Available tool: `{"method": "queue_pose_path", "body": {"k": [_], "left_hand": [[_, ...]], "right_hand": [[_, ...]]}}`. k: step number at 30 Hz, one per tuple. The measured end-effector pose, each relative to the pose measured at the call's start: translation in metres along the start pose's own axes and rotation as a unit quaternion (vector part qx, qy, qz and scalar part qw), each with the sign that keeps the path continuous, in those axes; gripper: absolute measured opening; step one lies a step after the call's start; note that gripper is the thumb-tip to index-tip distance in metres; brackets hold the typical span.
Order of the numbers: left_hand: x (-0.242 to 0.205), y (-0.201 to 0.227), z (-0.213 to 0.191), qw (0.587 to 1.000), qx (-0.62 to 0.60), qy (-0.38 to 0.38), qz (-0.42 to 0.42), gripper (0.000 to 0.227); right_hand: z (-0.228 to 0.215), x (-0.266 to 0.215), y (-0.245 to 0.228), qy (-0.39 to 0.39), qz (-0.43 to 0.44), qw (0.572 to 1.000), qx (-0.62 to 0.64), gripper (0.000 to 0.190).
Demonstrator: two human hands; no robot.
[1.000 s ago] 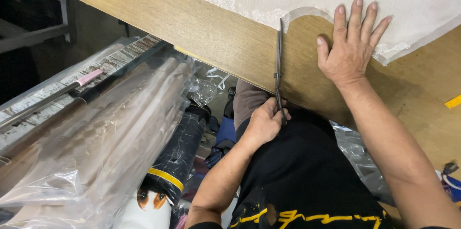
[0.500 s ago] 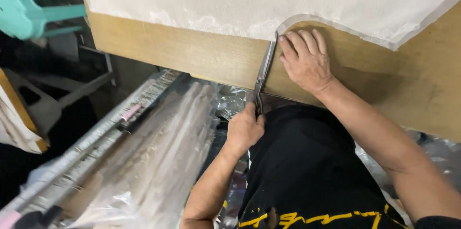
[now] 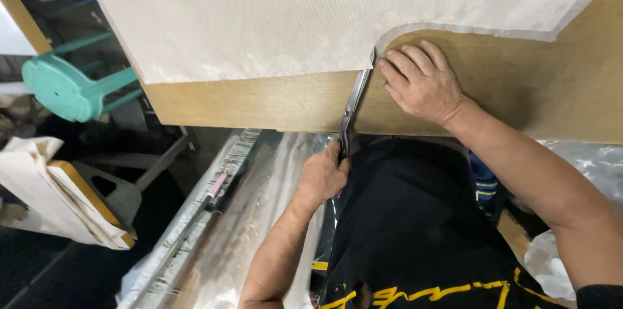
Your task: The person uses large shears to cut a white fabric piece on a wooden table, following a pattern outline. After cutting, the person lifts and folds the cut fabric piece.
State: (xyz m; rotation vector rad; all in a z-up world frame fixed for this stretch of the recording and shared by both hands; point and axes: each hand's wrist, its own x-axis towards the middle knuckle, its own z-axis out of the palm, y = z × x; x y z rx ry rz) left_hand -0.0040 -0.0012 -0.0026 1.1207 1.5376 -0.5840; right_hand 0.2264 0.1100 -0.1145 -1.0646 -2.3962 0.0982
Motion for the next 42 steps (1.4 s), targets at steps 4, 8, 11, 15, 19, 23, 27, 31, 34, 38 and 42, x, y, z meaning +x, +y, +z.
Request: {"method": "queue_pose_path", "body": {"k": [4,8,11,15,19,23,27,31,34,38,42], "left_hand": [[0.005,-0.008,-0.008,1.000,0.009,-0.015,0.003,0.029],[0.007,-0.010,-0.020,0.999,0.013,-0.029,0.006,0.028],[0.017,-0.018,-0.022,0.999,0.028,-0.029,0.015,0.028],[0.019,-0.019,-0.035,0.998,0.051,-0.032,0.024,0.030],[0.016,-0.017,-0.051,0.997,0.052,-0.040,0.031,0.028],[0.015,-0.017,-0.065,0.996,0.054,-0.050,0.041,0.027],[0.020,-0.015,-0.078,0.995,0.063,-0.053,0.050,0.029],[0.020,-0.013,-0.084,0.995,0.068,-0.051,0.060,0.026],[0.011,-0.003,-0.094,0.994,0.074,-0.073,0.046,0.026],[0.020,-0.008,-0.104,0.991,0.101,-0.079,0.044,0.031],[0.029,-0.007,-0.118,0.983,0.150,-0.090,0.052,0.032]], "right_hand": [[-0.002,0.000,-0.003,0.000,0.015,1.000,-0.008,0.038],[-0.003,0.002,-0.005,0.010,0.027,1.000,0.003,0.039],[-0.001,0.002,-0.005,0.020,0.029,0.999,-0.004,0.039],[-0.001,0.002,-0.005,0.021,0.020,0.999,-0.026,0.037],[-0.004,0.002,-0.004,0.029,0.021,0.999,-0.031,0.037],[-0.006,0.001,-0.004,0.012,0.026,0.999,-0.038,0.037],[-0.008,0.002,-0.003,0.008,0.022,0.999,-0.047,0.036],[-0.006,0.000,-0.004,0.013,0.028,0.999,-0.042,0.037],[-0.006,0.000,-0.002,0.012,0.029,0.999,-0.033,0.036],[-0.008,0.002,-0.001,0.022,0.029,0.999,-0.034,0.035],[-0.011,0.005,-0.001,0.011,0.034,0.998,-0.044,0.034]]}}
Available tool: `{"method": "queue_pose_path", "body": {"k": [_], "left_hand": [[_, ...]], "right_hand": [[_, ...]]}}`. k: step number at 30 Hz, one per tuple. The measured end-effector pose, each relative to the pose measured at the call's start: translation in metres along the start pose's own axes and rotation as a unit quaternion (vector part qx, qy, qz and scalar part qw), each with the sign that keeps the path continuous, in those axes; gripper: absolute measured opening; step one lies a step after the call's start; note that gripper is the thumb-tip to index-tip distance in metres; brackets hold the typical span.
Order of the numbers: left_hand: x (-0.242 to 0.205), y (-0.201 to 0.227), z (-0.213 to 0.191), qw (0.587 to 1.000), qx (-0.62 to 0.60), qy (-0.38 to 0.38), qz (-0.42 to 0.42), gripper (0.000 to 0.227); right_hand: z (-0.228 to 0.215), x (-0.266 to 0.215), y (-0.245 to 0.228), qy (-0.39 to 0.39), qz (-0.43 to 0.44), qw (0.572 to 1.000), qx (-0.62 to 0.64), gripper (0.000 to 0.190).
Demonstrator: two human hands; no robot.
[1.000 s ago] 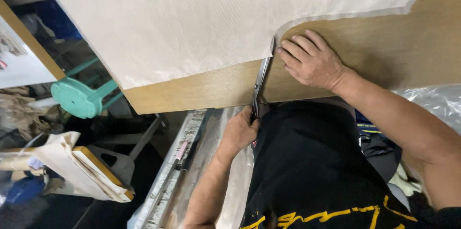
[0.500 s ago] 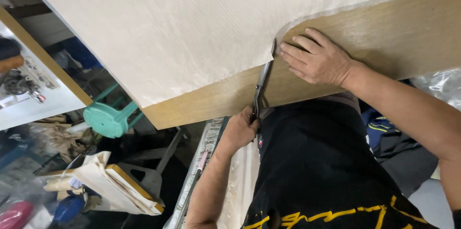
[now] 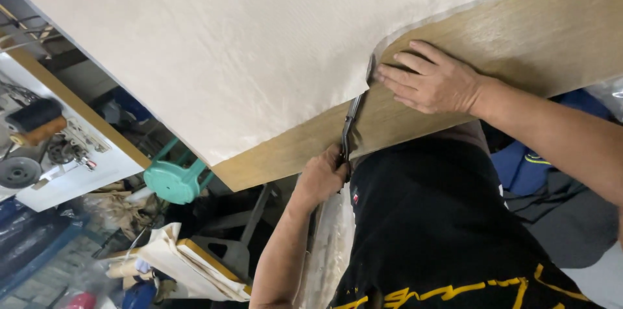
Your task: The person uses large shears to cut a white fabric piece on a wooden table, following a pattern outline. After cutting, the person lifts and folds the cut fabric piece.
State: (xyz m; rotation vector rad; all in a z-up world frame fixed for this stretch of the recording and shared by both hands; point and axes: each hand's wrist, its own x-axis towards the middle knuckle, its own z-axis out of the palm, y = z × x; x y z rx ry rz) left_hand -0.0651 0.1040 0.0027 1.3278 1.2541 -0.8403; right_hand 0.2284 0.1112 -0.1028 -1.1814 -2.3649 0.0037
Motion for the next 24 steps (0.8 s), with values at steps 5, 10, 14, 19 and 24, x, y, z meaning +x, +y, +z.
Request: {"method": "queue_pose_path", "body": {"k": [5,10,14,19,24], "left_hand": [[-0.005,0.002,-0.013,1.000,0.011,-0.009,0.015,0.029],[-0.034,0.046,-0.053,0.999,0.015,-0.027,0.020,0.030],[-0.028,0.041,-0.057,0.999,0.032,-0.032,0.016,0.031],[-0.017,0.031,-0.067,0.999,0.031,-0.039,0.018,0.033],[-0.003,0.008,-0.073,0.998,0.030,-0.054,0.015,0.037]], "right_hand": [[0.003,-0.004,-0.006,-0.004,0.014,1.000,0.010,0.034],[0.010,-0.006,-0.023,-0.009,0.087,0.996,-0.017,0.037],[0.014,-0.008,-0.025,-0.014,0.103,0.994,-0.025,0.037],[0.010,-0.004,-0.024,-0.014,0.104,0.994,-0.029,0.037],[0.008,-0.002,-0.023,-0.019,0.098,0.994,-0.038,0.033]]}}
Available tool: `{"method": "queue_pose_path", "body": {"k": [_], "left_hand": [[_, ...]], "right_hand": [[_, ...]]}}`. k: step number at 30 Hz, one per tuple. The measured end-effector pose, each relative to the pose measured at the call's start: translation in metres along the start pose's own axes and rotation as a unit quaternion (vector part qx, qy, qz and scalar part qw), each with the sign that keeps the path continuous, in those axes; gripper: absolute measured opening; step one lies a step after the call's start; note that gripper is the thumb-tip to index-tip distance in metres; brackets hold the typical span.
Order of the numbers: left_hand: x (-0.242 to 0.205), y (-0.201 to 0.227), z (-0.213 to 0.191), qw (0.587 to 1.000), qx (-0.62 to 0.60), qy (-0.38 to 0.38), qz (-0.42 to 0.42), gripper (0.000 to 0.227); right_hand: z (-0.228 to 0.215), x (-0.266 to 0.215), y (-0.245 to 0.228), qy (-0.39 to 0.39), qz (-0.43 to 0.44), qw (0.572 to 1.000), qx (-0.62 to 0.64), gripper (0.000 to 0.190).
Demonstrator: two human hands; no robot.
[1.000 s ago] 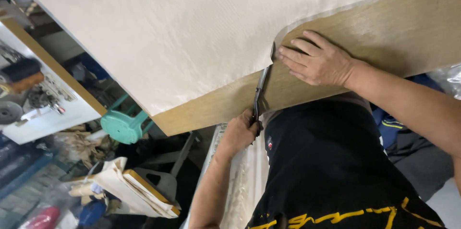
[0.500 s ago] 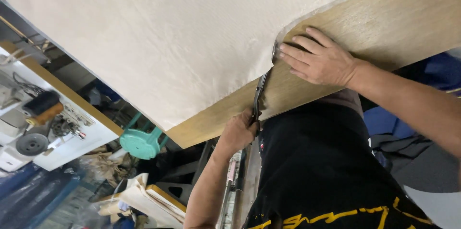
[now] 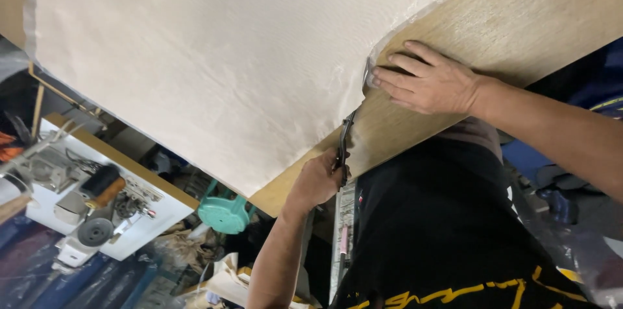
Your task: The person uses large shears to cut a white fabric piece on a wooden table, following a pattern outline. After cutting, the person lifts and folds the cut fabric piece.
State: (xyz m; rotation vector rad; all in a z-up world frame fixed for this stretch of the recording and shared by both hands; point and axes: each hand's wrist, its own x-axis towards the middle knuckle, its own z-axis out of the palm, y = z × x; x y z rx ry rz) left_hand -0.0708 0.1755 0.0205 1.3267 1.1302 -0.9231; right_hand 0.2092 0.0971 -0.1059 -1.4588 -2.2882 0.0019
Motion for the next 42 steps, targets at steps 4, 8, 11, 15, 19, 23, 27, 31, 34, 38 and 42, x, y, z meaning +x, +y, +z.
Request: {"method": "queue_pose_path", "body": {"k": [4,8,11,15,19,23,27,31,34,38,42], "left_hand": [[-0.002,0.008,-0.019,0.999,0.023,-0.009,0.022,0.036],[0.000,0.003,-0.030,0.999,0.025,-0.021,0.025,0.037],[-0.005,0.017,-0.046,0.998,0.046,-0.039,0.032,0.038],[0.001,0.008,-0.054,0.995,0.069,-0.059,0.040,0.037],[0.002,0.014,-0.061,0.995,0.069,-0.063,0.046,0.034],[0.001,0.017,-0.066,0.995,0.064,-0.063,0.033,0.034],[-0.002,0.023,-0.070,0.995,0.071,-0.065,0.034,0.035],[0.001,0.021,-0.071,0.994,0.084,-0.068,0.033,0.036],[0.000,0.015,-0.061,0.994,0.089,-0.059,0.018,0.037],[0.004,0.010,-0.039,0.987,0.148,-0.007,0.056,0.025],[-0.002,0.034,-0.036,0.992,0.094,-0.002,0.081,0.024]], "right_hand": [[-0.004,0.001,0.000,-0.002,0.010,1.000,0.010,0.034],[-0.001,-0.001,0.000,-0.019,0.010,1.000,0.003,0.035],[-0.003,0.001,0.001,-0.032,0.013,0.999,0.001,0.035],[0.000,-0.002,0.000,-0.049,0.019,0.999,0.012,0.037],[0.000,-0.003,-0.001,-0.051,0.023,0.998,0.024,0.036],[-0.002,-0.002,-0.001,-0.050,0.029,0.998,0.035,0.036],[0.005,-0.001,-0.009,-0.039,0.076,0.996,0.025,0.040],[0.011,-0.001,-0.009,-0.042,0.081,0.996,-0.007,0.041],[0.014,-0.002,-0.011,-0.027,0.082,0.996,0.005,0.040],[0.011,0.002,-0.008,-0.021,0.073,0.997,-0.006,0.040],[0.010,0.002,-0.008,-0.017,0.072,0.997,0.005,0.039]]}}
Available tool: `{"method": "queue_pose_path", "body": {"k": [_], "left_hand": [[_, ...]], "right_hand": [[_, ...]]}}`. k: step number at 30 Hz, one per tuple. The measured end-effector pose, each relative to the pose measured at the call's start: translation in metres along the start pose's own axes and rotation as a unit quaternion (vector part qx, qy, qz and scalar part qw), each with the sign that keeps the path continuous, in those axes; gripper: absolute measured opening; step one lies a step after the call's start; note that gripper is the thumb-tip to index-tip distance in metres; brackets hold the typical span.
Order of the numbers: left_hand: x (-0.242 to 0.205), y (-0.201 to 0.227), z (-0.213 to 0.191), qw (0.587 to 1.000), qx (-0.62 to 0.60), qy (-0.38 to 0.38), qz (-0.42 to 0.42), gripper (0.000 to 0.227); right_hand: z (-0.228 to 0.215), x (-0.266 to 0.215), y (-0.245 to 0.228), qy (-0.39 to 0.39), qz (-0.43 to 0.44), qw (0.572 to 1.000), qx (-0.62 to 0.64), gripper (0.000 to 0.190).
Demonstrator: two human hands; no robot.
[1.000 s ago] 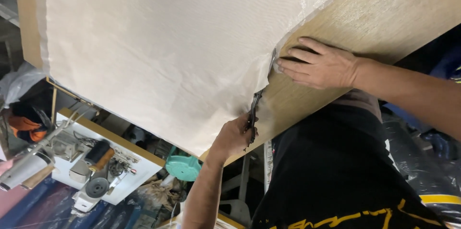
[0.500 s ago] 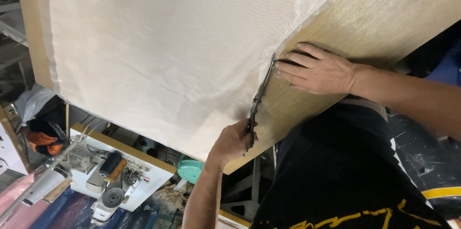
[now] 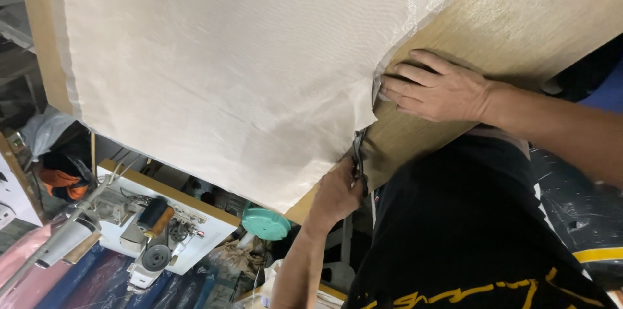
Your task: The person uses large shears to cut a white fabric piece on a wooden table, following a pattern outline. After cutting, the person lifts and folds the cut fabric piece.
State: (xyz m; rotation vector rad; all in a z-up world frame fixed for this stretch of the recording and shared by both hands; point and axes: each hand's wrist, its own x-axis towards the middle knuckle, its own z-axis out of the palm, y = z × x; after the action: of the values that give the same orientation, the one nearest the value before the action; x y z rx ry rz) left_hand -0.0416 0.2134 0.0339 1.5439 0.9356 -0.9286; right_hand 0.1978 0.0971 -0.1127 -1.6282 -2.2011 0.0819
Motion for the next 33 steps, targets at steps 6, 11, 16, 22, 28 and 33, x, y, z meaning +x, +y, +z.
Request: {"method": "queue_pose_path", "body": {"k": [6,11,16,22,28,33], "left_hand": [[0.010,-0.028,0.028,0.999,-0.048,-0.017,0.001,0.021],[0.007,-0.019,0.017,0.998,-0.061,-0.011,0.002,0.024],[0.013,-0.033,0.021,0.999,-0.040,-0.017,-0.011,0.024],[0.005,-0.001,-0.003,0.998,-0.056,-0.014,0.004,0.031],[0.008,-0.021,0.013,0.997,-0.069,-0.021,-0.006,0.037],[0.001,-0.013,0.002,0.996,-0.079,-0.028,-0.015,0.037]], "right_hand": [[0.000,0.001,0.001,0.006,-0.002,1.000,-0.011,0.037],[-0.003,0.004,-0.001,0.021,0.004,1.000,0.000,0.035],[-0.004,0.005,-0.001,0.025,0.012,1.000,0.003,0.033],[-0.005,0.006,0.000,0.023,0.008,1.000,-0.001,0.032],[-0.005,0.005,0.000,0.018,0.010,1.000,-0.004,0.033],[-0.002,0.004,0.001,0.012,0.005,1.000,-0.004,0.034]]}}
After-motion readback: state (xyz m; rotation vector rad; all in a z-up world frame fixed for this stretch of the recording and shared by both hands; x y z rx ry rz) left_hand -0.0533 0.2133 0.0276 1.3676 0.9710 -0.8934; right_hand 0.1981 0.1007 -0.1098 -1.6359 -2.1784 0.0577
